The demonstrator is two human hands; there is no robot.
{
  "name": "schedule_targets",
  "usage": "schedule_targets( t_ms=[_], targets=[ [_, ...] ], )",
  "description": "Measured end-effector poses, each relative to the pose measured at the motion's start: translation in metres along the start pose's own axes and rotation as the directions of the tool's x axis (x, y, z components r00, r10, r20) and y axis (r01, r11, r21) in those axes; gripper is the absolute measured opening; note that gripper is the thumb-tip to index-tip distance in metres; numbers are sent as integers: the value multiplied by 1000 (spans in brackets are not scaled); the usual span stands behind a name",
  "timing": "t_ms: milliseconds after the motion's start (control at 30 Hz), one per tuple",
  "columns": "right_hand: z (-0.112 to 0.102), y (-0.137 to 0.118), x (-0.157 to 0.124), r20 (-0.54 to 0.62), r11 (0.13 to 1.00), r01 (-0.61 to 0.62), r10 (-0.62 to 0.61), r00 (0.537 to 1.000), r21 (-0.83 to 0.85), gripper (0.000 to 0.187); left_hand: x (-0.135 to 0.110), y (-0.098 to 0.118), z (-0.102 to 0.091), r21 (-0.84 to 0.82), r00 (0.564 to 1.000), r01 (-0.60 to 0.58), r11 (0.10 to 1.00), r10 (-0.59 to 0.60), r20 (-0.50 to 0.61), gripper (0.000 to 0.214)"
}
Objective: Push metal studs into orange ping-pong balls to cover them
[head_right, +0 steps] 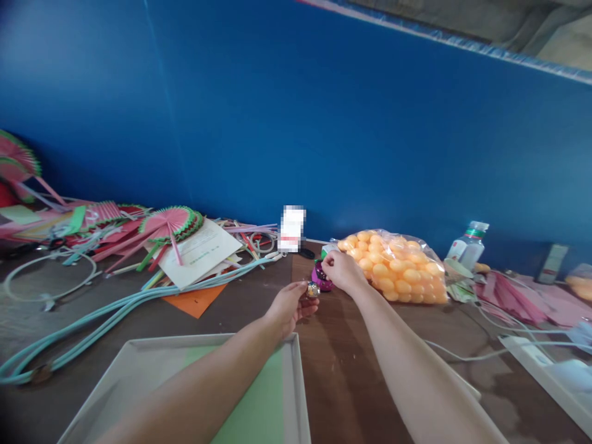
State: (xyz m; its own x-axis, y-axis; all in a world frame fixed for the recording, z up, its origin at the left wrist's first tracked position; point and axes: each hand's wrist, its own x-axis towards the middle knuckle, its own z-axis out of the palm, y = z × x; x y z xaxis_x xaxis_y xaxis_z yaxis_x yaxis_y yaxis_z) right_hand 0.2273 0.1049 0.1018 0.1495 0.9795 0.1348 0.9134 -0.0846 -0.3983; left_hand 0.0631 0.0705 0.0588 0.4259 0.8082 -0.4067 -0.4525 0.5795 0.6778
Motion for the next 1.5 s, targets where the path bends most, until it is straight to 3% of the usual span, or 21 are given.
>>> schedule_targets(
  t_ms=[67,133,233,367,533,767,1033,1167,1367,1500],
  targets=[
    [3,1,-3,-40,997,-13,16,999,79,8,1,0,0,-8,1000,-3,1000,3,1,10],
    [4,0,-7,-87,965,-14,38,996,263,6,0,0,0,-21,1000,-6,1000,6,-5,10],
    [4,-3,-21,-144,819,27,68,987,573,15,-1,0,1,-43,1000,-2,999,1,-10,9],
    [4,-8,-49,-179,668,63,106,978,741,34,-1,1,1,-57,1000,4,998,-3,5,10],
    [15,-7,-74,-119,615,38,90,989,787,33,-1,1,1,-52,1000,-14,999,14,7,11],
    [29,-6,-87,-120,580,44,94,988,813,24,-1,1,1,-70,1000,-23,997,24,20,11],
    [33,-11,-94,-15,358,-23,103,995,933,22,-2,1,1,-94,999,-33,995,36,22,9],
    [34,-10,-93,-14,287,-23,127,992,958,20,-3,2,0,-89,999,-31,996,34,31,9],
    [34,-12,-95,-16,262,-10,97,995,965,20,-3,1,-1,-96,998,-55,994,59,38,7],
    [33,-12,-95,7,297,-36,98,995,954,20,-3,1,-1,-94,997,-59,994,63,35,6]
  ],
)
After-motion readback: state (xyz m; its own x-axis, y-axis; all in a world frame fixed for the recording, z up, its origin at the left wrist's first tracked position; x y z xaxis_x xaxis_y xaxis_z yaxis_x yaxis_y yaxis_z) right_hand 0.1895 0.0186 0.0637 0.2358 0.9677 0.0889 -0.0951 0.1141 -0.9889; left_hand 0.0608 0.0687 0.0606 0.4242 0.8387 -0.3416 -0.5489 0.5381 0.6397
